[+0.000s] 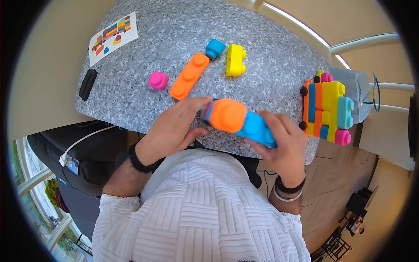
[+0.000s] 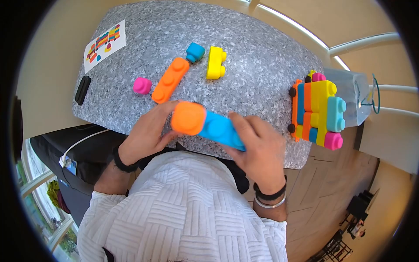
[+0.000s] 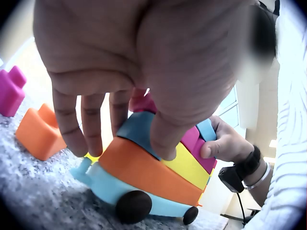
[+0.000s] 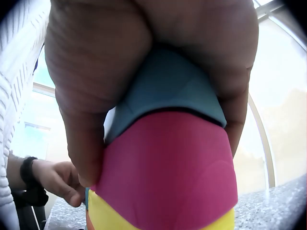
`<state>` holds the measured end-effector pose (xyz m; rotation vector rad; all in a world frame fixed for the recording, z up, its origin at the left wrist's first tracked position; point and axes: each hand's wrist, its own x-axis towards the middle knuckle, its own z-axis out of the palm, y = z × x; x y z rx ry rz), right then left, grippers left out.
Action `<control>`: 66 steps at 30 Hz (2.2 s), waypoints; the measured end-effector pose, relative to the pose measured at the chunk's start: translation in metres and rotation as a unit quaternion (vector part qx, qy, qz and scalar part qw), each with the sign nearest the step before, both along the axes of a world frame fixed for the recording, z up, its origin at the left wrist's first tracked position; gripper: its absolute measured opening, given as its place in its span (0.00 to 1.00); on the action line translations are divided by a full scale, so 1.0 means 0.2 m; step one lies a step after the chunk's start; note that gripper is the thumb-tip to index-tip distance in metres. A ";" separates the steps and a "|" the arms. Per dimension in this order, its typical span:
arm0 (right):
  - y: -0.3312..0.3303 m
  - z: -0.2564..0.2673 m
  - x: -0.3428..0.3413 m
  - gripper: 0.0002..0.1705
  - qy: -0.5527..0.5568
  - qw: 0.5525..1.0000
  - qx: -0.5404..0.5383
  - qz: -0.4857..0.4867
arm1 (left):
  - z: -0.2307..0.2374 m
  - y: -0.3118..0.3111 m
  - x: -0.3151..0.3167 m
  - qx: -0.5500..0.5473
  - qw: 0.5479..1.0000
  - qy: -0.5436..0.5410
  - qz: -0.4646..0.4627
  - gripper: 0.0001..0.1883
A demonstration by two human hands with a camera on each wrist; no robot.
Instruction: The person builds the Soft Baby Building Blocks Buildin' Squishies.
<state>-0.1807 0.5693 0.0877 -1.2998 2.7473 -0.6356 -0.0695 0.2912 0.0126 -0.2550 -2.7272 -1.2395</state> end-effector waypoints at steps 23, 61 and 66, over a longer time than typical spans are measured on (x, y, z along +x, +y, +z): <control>0.04 -0.08 -0.78 0.39 0.221 0.944 0.072 -0.234 | 0.12 -0.17 0.01 -0.062 0.997 0.033 0.021 0.25; 0.50 0.07 -0.38 0.36 0.297 0.912 -0.106 -0.262 | 0.21 -0.30 0.03 -0.089 0.991 0.074 0.064 0.25; 0.89 -0.07 -0.28 0.35 0.250 0.859 -0.085 -0.438 | 0.19 -0.31 0.02 -0.097 0.990 0.080 0.068 0.26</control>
